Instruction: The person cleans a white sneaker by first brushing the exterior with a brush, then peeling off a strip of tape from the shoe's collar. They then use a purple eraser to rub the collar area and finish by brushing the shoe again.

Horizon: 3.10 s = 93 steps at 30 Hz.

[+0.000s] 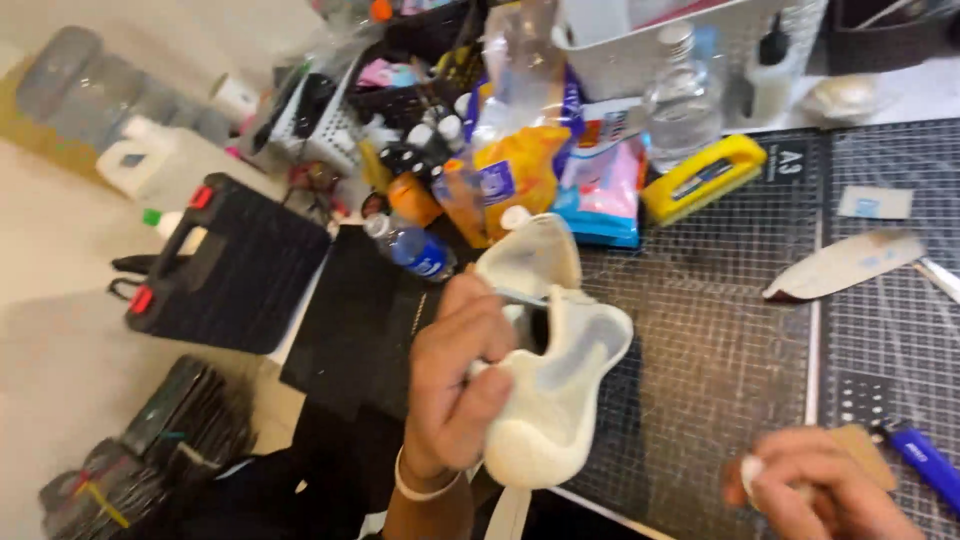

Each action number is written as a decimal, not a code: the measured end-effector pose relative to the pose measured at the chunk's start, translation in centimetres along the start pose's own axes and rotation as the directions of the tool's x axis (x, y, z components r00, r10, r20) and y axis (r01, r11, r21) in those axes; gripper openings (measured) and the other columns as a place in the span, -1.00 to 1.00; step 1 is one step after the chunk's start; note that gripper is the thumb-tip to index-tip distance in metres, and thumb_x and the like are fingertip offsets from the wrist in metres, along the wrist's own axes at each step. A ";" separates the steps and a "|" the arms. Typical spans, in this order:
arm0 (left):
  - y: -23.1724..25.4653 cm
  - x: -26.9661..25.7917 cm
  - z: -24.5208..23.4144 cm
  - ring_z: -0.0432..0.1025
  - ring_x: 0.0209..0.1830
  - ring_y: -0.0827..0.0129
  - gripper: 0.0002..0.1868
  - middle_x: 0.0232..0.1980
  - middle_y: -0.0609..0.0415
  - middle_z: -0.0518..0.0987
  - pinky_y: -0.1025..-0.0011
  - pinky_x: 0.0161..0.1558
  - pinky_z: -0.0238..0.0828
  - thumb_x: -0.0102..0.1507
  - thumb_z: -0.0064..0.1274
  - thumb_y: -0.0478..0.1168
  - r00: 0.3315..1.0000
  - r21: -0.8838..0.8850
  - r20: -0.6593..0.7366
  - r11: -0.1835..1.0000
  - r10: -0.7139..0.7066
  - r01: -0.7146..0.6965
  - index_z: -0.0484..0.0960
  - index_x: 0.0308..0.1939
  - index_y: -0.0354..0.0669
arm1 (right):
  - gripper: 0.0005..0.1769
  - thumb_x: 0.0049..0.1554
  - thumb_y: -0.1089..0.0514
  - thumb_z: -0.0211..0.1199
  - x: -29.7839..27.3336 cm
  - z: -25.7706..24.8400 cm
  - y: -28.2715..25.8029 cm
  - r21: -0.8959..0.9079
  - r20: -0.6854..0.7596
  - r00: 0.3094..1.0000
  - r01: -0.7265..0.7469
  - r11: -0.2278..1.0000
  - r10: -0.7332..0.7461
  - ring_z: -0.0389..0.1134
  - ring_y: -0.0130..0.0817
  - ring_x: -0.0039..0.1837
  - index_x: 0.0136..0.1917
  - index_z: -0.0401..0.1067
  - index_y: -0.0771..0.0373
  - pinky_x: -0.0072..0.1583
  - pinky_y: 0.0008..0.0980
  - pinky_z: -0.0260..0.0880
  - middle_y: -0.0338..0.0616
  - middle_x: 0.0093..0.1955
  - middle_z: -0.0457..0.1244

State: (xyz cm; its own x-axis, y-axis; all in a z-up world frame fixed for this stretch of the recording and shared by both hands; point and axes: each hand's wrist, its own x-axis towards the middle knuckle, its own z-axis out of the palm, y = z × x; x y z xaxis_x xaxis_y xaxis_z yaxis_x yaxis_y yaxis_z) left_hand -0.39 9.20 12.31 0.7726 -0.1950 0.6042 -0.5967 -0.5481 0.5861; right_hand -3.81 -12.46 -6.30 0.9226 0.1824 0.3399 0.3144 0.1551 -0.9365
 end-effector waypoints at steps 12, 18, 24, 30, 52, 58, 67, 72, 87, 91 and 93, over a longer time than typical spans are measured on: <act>1.1 0.0 0.2 0.06 -0.56 0.34 -0.59 -0.65 0.11 0.18 0.31 -0.30 -0.03 0.23 -0.42 -0.05 0.981 -0.070 0.163 0.993 0.108 -0.098 0.12 -0.67 -0.16 | -0.87 -0.08 0.11 0.19 5.8 6.4 -9.1 0.061 0.027 0.998 -0.062 0.996 0.060 0.20 -0.50 -0.40 -0.34 0.43 0.20 -0.32 -0.56 0.16 -0.23 -0.40 0.27; 1.1 -0.5 -0.4 0.07 -0.56 0.33 -0.58 -0.65 0.09 0.20 0.28 -0.30 -0.03 0.24 -0.45 -0.06 0.980 -0.062 0.168 0.993 0.109 -0.100 0.13 -0.67 -0.17 | -0.82 -0.06 0.11 0.15 5.3 7.8 -9.9 0.090 -0.055 0.997 -0.058 0.994 0.063 0.21 -0.46 -0.37 -0.41 0.35 0.23 -0.29 -0.53 0.19 -0.19 -0.43 0.21; 1.0 -0.9 -0.7 0.09 -0.52 0.29 -0.58 -0.63 0.06 0.22 0.25 -0.26 -0.04 0.24 -0.46 -0.07 0.969 -0.070 0.206 0.990 0.135 -0.123 0.14 -0.67 -0.19 | -0.78 -0.02 0.07 0.09 5.4 7.9 -9.7 0.054 -0.011 1.000 0.000 0.999 0.000 0.18 -0.46 -0.36 -0.39 0.36 0.23 -0.29 -0.55 0.17 -0.22 -0.42 0.20; 1.0 -1.1 -0.7 0.10 -0.51 0.28 -0.59 -0.62 0.06 0.22 0.24 -0.25 -0.03 0.24 -0.47 -0.08 0.967 -0.050 0.214 0.990 0.141 -0.133 0.14 -0.67 -0.19 | -0.79 -0.04 0.10 0.11 5.2 8.2 -9.7 0.121 -0.034 0.999 0.013 0.993 -0.009 0.16 -0.47 -0.37 -0.42 0.31 0.23 -0.28 -0.58 0.11 -0.21 -0.44 0.15; 0.7 -1.4 -0.3 0.03 -0.50 0.24 -0.64 -0.60 0.04 0.20 0.21 -0.27 -0.10 0.22 -0.51 -0.16 0.943 -0.014 0.264 0.978 0.204 -0.208 0.12 -0.66 -0.20 | -0.70 0.01 0.04 -0.06 6.1 9.3 -10.5 -0.145 -0.084 0.957 0.264 0.954 -0.278 0.13 -0.51 -0.44 -0.45 0.26 0.22 -0.32 -0.59 0.14 -0.24 -0.48 0.13; 1.0 -1.2 -0.5 0.04 -0.49 0.25 -0.62 -0.58 0.06 0.19 0.23 -0.24 -0.08 0.24 -0.52 -0.15 0.939 -0.019 0.294 0.983 0.178 -0.181 0.14 -0.65 -0.19 | -0.77 -0.03 0.16 0.03 5.1 9.4 -11.1 -0.174 -0.067 0.976 0.191 0.966 -0.205 0.10 -0.51 -0.43 -0.49 0.27 0.20 -0.30 -0.60 0.12 -0.27 -0.48 0.14; 1.0 -1.3 0.3 0.02 -0.47 0.24 -0.63 -0.57 0.05 0.16 0.20 -0.24 -0.11 0.23 -0.55 -0.17 0.940 -0.022 0.294 0.984 0.173 -0.174 0.12 -0.65 -0.20 | -0.79 0.01 0.13 -0.03 5.4 8.8 -10.3 -0.254 -0.020 0.940 0.325 0.911 -0.341 0.13 -0.48 -0.43 -0.42 0.27 0.22 -0.29 -0.58 0.19 -0.24 -0.43 0.14; 1.0 -1.2 0.3 0.02 -0.49 0.25 -0.62 -0.59 0.06 0.14 0.21 -0.24 -0.11 0.23 -0.58 -0.16 0.948 0.019 0.283 0.988 0.143 -0.155 0.11 -0.66 -0.19 | -0.81 -0.03 0.16 0.03 5.4 8.9 -10.7 -0.223 -0.086 0.981 0.151 0.963 -0.174 0.14 -0.53 -0.44 -0.45 0.27 0.22 -0.31 -0.65 0.16 -0.24 -0.47 0.13; 0.9 -0.9 0.4 0.02 -0.46 0.22 -0.64 -0.57 0.02 0.15 0.18 -0.27 -0.13 0.24 -0.60 -0.18 0.936 -0.007 0.318 0.988 0.149 -0.155 0.12 -0.63 -0.21 | -0.77 0.02 0.05 -0.04 5.8 8.0 -10.4 -0.324 -0.008 0.981 0.180 0.929 -0.193 0.17 -0.56 -0.42 -0.35 0.33 0.16 -0.30 -0.68 0.18 -0.29 -0.40 0.18; 0.5 -1.4 0.3 -0.01 -0.51 0.27 -0.63 -0.62 0.04 0.11 0.22 -0.28 -0.13 0.22 -0.60 -0.19 0.956 0.012 0.258 0.989 0.140 -0.148 0.10 -0.66 -0.19 | -0.72 0.02 0.07 -0.07 5.2 8.6 -11.4 -0.252 -0.044 0.991 0.112 0.961 -0.127 0.13 -0.56 -0.46 -0.44 0.28 0.18 -0.34 -0.65 0.13 -0.28 -0.47 0.14; 0.7 -1.2 0.2 0.00 -0.50 0.26 -0.61 -0.60 0.04 0.12 0.22 -0.27 -0.13 0.24 -0.62 -0.17 0.956 0.036 0.253 0.986 0.147 -0.161 0.10 -0.66 -0.20 | -0.78 0.01 0.12 -0.05 6.5 8.2 -10.9 -0.249 -0.002 0.978 0.200 0.948 -0.207 0.16 -0.53 -0.43 -0.41 0.29 0.20 -0.31 -0.62 0.16 -0.26 -0.45 0.15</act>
State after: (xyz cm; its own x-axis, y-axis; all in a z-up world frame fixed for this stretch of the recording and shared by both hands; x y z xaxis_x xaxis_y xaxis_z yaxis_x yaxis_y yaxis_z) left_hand -1.67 8.90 11.95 0.7063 -0.4724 0.5273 -0.7049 -0.5382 0.4620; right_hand -3.13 -4.99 6.84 0.8380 0.1448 0.5261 0.5380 -0.0585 -0.8409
